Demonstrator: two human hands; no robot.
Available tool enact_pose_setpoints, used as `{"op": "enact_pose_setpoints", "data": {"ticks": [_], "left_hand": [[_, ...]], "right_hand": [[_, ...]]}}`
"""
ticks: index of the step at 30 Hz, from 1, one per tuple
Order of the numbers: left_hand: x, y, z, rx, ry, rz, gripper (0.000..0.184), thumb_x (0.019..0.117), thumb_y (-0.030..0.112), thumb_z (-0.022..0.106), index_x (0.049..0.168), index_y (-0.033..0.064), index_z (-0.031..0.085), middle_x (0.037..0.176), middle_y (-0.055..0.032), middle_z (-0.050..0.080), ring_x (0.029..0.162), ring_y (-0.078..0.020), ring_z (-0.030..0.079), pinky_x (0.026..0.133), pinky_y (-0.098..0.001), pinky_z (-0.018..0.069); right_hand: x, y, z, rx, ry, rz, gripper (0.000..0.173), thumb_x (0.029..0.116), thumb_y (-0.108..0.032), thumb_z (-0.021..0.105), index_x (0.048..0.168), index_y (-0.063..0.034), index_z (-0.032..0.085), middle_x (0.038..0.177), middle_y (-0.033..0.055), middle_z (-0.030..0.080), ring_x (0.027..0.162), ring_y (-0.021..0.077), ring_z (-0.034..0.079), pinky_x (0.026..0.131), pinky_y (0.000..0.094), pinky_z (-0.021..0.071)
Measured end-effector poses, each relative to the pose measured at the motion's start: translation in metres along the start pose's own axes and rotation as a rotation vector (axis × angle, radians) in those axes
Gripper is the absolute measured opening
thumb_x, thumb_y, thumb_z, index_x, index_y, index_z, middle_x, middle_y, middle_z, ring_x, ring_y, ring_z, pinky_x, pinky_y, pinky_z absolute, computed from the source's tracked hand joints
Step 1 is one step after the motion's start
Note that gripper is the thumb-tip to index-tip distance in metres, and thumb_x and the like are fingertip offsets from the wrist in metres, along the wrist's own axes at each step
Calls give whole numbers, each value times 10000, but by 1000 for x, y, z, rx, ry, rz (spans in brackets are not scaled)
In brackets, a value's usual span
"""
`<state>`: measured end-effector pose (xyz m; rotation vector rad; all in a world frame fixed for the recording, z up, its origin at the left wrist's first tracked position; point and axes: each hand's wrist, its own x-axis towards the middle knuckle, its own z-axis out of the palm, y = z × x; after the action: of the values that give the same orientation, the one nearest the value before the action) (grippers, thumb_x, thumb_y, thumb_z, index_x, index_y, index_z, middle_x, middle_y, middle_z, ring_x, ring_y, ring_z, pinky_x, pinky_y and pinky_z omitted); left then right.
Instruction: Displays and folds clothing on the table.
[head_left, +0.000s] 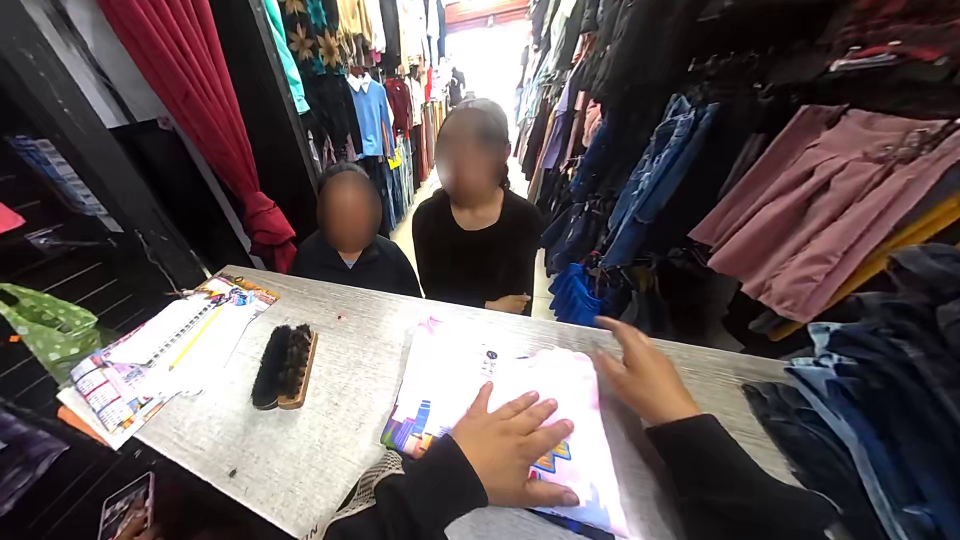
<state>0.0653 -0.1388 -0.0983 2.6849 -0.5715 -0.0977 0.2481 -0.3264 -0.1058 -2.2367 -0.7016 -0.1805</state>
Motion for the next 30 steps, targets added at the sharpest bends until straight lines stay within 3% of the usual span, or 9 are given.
{"op": "enact_pose_setpoints", "data": {"ticks": [3, 6, 8, 11, 22, 25, 27, 28, 30], "left_hand": [[-3, -6, -22, -147, 138, -107, 593, 1038, 404, 545, 1561, 144, 443, 1632, -97, 389, 1533, -272, 317, 1206, -695, 149], [-14, -34, -39, -98, 257, -363, 588, 1076, 446, 429, 1586, 156, 400, 1672, -33, 322, 1566, -223, 228, 1221, -690, 82], [-20, -48, -34, -93, 154, -501, 661, 1067, 533, 385, 1621, 178, 320, 1706, -22, 231, 1590, -221, 125, 1213, -700, -3], [-17, -54, -23, -131, 47, -577, 712, 1052, 597, 365, 1631, 188, 292, 1714, -41, 197, 1595, -241, 94, 1205, -709, -20], [19, -63, -27, -182, 133, -565, 704, 1048, 576, 421, 1607, 153, 346, 1701, -57, 243, 1589, -247, 134, 1220, -693, -3], [17, -48, -37, -194, 260, -430, 653, 1069, 487, 451, 1577, 81, 388, 1673, -110, 303, 1571, -261, 212, 1236, -666, 49], [15, -16, -56, -341, 435, -129, 483, 1090, 280, 458, 1466, -17, 519, 1552, -184, 478, 1477, -275, 414, 1237, -543, 239], [16, 2, -65, -474, 504, 74, 428, 1086, 183, 408, 1369, -78, 593, 1426, -228, 589, 1370, -282, 542, 1187, -466, 364], [15, 43, -86, -731, 417, 282, 441, 1075, 157, 352, 1295, -100, 634, 1300, -219, 660, 1222, -243, 629, 1080, -379, 463]], "right_hand": [[-8, -40, -8, -135, 59, -225, 490, 1018, -101, 527, 1461, 99, 461, 1519, 356, 410, 1420, 546, 380, 1131, 694, 330], [-43, -84, 11, -245, -82, -233, 742, 1025, -485, 481, 1514, 69, 412, 1569, 332, 361, 1451, 530, 349, 1100, 749, 306], [-73, -92, 39, -338, -200, -198, 917, 983, -677, 372, 1536, 55, 393, 1592, 313, 344, 1478, 499, 330, 1110, 765, 261], [-91, -76, 68, -423, -207, -209, 1011, 956, -765, 240, 1528, 51, 414, 1575, 308, 379, 1473, 480, 355, 1114, 766, 238], [-56, -42, 64, -372, -158, -172, 1031, 919, -800, 248, 1533, 7, 436, 1578, 297, 382, 1475, 477, 353, 1123, 780, 186], [-57, -58, 44, -305, -237, -187, 884, 968, -687, 385, 1521, -1, 456, 1599, 311, 331, 1493, 514, 283, 1112, 807, 142], [-53, -88, 9, -138, -272, -351, 639, 1011, -477, 512, 1383, 37, 586, 1493, 341, 459, 1404, 524, 422, 1096, 736, 311], [-52, -106, -13, -54, -270, -489, 486, 1027, -368, 549, 1253, 46, 663, 1307, 320, 614, 1233, 459, 597, 1021, 634, 463], [-49, -122, -47, 158, -312, -751, 389, 1039, -305, 558, 1031, 51, 715, 969, 248, 725, 906, 337, 718, 811, 517, 562]]}}
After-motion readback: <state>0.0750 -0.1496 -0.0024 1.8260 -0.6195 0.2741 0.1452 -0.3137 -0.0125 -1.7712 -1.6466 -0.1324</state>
